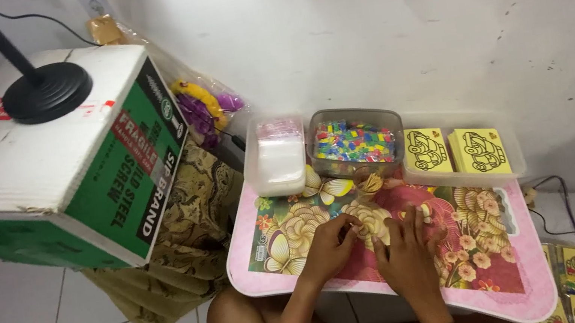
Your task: The person sits on the floor and packs small, colorful plastic toys into clear plastic bags. They place a yellow card with a vehicle illustration into each bag, seal it, and set the finished package aside on the floor.
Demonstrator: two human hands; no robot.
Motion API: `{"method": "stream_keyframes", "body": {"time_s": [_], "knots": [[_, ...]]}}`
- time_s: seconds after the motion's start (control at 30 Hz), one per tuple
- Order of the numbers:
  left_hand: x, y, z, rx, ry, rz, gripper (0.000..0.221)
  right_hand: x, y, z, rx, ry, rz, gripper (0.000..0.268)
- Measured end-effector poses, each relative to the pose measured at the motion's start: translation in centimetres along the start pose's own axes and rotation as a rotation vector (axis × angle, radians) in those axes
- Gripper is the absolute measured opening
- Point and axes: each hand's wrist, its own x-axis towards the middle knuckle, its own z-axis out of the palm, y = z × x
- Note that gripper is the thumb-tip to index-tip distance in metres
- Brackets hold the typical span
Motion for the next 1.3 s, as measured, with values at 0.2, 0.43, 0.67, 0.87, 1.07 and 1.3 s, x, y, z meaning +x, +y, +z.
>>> {"method": "stream_keyframes", "body": {"time_s": [0.2, 0.43, 0.67, 0.87, 1.07, 1.3], "knots": [[-0.1, 0.0, 0.1, 0.018, -0.001, -0.001, 0.013, -0.2, 0.2, 0.4, -0.09, 0.066, -0.064, 0.053], [-0.1, 0.1, 0.1, 0.051, 0.013, 0.03, 0.013, 0.1, 0.0, -0.3, -0.049, 0.055, -0.077, 0.051], [0.9, 0.7, -0.6, 0.0, 0.076, 0.03, 0.019, 0.1, 0.3, 0.2, -0.015, -0.002, -0.025, 0.054], [5.1, 1.5, -4.9, 0.131, 0.421, 0.22, 0.012, 0.2, 1.1, 1.3, 0.037, 0.072, -0.063, 0.06], [9.6, -0.5, -9.9, 0.537, 0.428, 0.183, 0.009, 0.2, 1.3, 2.1, 0.007, 0.079, -0.056, 0.058], [13.3, -4.9, -11.2, 1.003, -0.155, -0.332, 0.049, 0.2, 1.8, 2.9, 0.023, -0.01, -0.017, 0.052]]}}
